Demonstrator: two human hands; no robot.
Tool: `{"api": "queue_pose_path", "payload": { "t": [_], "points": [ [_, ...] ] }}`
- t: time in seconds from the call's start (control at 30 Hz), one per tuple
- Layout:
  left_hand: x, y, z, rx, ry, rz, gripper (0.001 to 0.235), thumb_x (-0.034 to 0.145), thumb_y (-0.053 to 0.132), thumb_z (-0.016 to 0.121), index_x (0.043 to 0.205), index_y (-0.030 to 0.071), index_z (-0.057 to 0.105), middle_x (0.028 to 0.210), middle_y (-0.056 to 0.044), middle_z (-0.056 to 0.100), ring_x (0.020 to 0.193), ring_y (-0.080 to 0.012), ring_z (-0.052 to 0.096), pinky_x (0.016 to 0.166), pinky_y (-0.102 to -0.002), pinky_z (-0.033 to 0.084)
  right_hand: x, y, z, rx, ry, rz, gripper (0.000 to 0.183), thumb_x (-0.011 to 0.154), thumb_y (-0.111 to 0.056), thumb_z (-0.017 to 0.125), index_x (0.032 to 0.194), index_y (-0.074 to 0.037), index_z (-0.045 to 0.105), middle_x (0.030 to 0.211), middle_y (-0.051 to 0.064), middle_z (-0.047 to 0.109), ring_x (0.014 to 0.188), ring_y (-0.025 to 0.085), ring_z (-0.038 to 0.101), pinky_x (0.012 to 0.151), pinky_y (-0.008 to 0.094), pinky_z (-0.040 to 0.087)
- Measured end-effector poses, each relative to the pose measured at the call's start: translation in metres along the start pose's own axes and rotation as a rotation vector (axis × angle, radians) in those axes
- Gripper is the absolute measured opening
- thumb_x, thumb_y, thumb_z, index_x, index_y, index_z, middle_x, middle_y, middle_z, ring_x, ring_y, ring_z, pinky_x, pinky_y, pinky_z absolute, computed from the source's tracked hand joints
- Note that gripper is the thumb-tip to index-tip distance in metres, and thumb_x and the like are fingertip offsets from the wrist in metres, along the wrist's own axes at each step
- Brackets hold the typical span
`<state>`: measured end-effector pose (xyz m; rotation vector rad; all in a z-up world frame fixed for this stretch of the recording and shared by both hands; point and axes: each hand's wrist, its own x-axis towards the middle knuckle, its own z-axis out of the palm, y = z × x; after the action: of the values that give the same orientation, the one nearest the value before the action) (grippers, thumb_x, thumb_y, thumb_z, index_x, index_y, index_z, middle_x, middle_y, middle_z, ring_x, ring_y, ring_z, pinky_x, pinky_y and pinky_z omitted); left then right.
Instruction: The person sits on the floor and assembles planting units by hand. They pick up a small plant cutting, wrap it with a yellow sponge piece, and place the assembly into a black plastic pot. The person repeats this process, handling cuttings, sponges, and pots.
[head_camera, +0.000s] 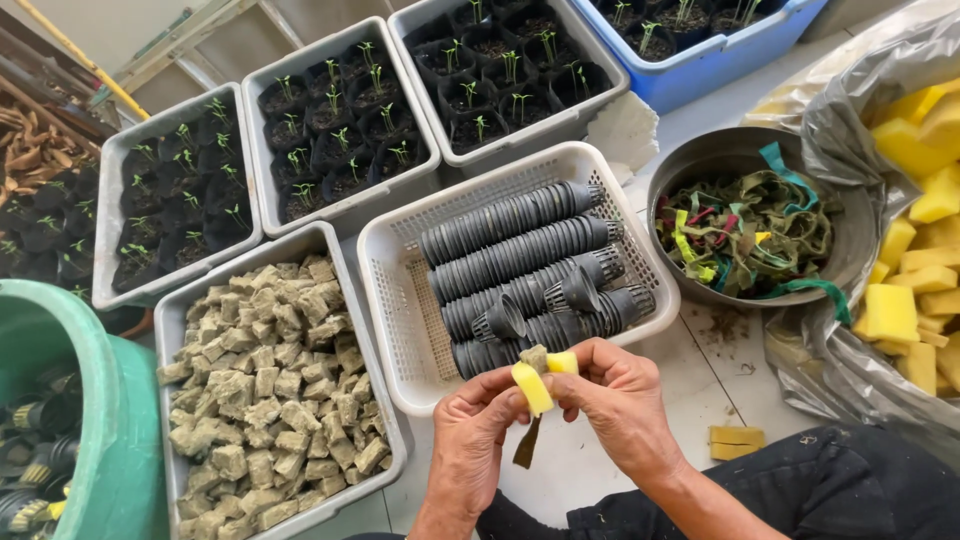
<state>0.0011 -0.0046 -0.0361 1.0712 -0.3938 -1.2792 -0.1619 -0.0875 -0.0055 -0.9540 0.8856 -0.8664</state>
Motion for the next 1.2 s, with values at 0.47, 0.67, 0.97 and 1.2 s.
{"api": "queue_pose_path", "payload": {
  "t": [0.47, 0.67, 0.97, 1.2],
  "points": [
    [-0.006, 0.002, 0.017, 0.077, -0.106, 0.155, 0.045, 0.087, 0.006, 0.076, 0.128, -0.009, 0.064, 0.108, -0.011, 0.075, 0.093, -0.0166, 0.071, 0.084, -0.031, 0.060, -0.023, -0.016, 0.011, -0.367, 0.091, -0.248, 0.011, 0.087, -0.007, 0.072, 0.092, 0.002, 0.076, 0.071, 0.003, 0.073, 0.060, 0.005, 0.062, 0.052, 0.022, 0.050],
    [-0.012, 0.010, 0.026, 0.272, -0.080, 0.169, 0.051, 0.092, 0.007, 0.073, 0.139, -0.001, 0.059, 0.103, -0.008, 0.073, 0.089, -0.0131, 0.069, 0.078, -0.028, 0.060, -0.019, -0.032, 0.004, -0.496, -0.037, -0.179, 0.014, 0.085, -0.006, 0.071, 0.096, 0.000, 0.075, 0.071, 0.003, 0.074, 0.059, 0.007, 0.064, 0.053, 0.025, 0.053],
    [-0.004, 0.007, 0.017, 0.184, -0.017, 0.139, 0.037, 0.090, 0.000, 0.070, 0.126, -0.006, 0.065, 0.105, -0.009, 0.075, 0.090, -0.0128, 0.070, 0.081, -0.027, 0.060, -0.011, -0.023, 0.008, -0.542, -0.092, -0.242, 0.025, 0.075, -0.008, 0.079, 0.096, 0.002, 0.071, 0.078, 0.005, 0.075, 0.069, 0.012, 0.070, 0.063, 0.028, 0.058],
    [-0.009, 0.016, 0.029, 0.523, 0.047, 0.145, 0.037, 0.081, -0.004, 0.078, 0.118, -0.003, 0.071, 0.100, -0.007, 0.076, 0.080, -0.0115, 0.069, 0.073, -0.026, 0.060, -0.007, -0.006, 0.007, -0.783, 0.016, -0.471, 0.014, 0.079, -0.002, 0.071, 0.093, 0.000, 0.070, 0.076, 0.007, 0.072, 0.065, 0.015, 0.069, 0.058, 0.031, 0.055]
  ]
}}
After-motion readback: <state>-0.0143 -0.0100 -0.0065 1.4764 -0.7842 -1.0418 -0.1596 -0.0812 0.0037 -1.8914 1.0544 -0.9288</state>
